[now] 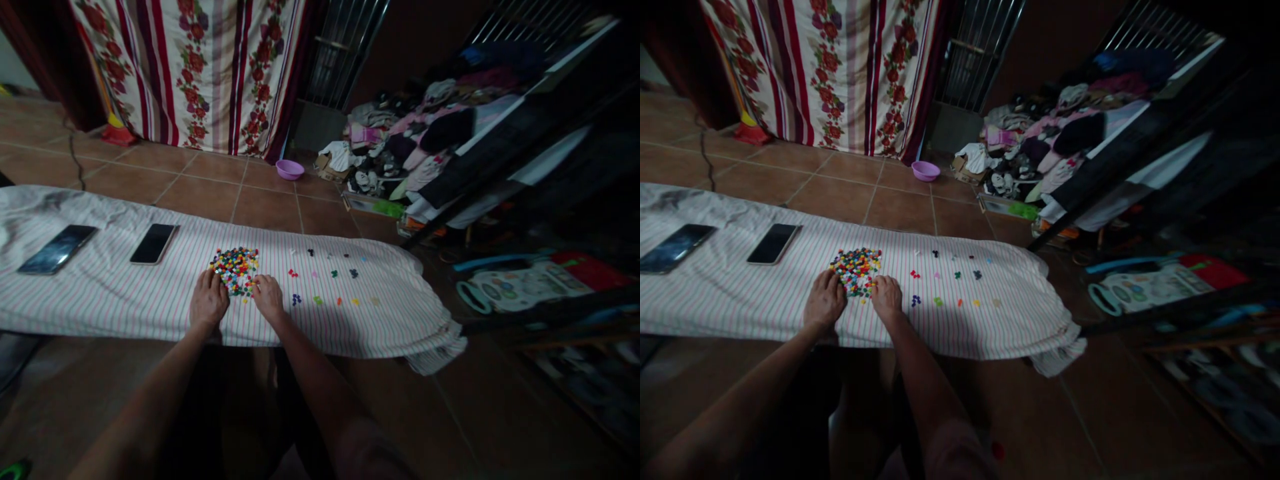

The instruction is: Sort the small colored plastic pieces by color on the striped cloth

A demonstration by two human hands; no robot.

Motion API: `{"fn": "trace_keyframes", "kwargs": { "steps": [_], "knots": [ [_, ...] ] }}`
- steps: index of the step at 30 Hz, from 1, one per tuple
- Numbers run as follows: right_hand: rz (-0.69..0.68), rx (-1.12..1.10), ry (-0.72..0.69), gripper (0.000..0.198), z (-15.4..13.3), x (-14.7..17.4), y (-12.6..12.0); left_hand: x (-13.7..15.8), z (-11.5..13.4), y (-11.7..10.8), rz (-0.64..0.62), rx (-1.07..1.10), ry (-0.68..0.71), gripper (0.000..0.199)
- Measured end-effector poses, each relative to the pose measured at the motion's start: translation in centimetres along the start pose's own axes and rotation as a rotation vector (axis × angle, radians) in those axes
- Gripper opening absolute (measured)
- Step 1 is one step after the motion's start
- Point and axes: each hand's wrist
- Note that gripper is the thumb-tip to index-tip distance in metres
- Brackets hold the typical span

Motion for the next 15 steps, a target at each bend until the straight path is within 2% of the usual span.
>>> {"fn": "trace_keyframes", "kwargs": {
  "steps": [4,10,15],
  "knots": [
    [0.014,-0.034,0.032,0.012,0.2,0.1,0.1,0.1,-0.1,0.1,0.027,0.031,-0.013,0.034],
    [0.030,-0.096,0.056,0.015,0.5,0.0,-0.3,0.1,-0.3,0.2,0.021,-0.011,0.044,0.029],
    [0.079,-0.134,0.031,0.022,1.2,0.2,-1.3,0.2,-0.3,0.5,0.087,0.025,-0.042,0.036]
  ]
}}
Point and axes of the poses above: each hand's wrist, its own x-axis away from the middle knuckle, its own y-axis out of the palm, z = x × y, and after that the axes turned 4 degrees about -y, right-handed
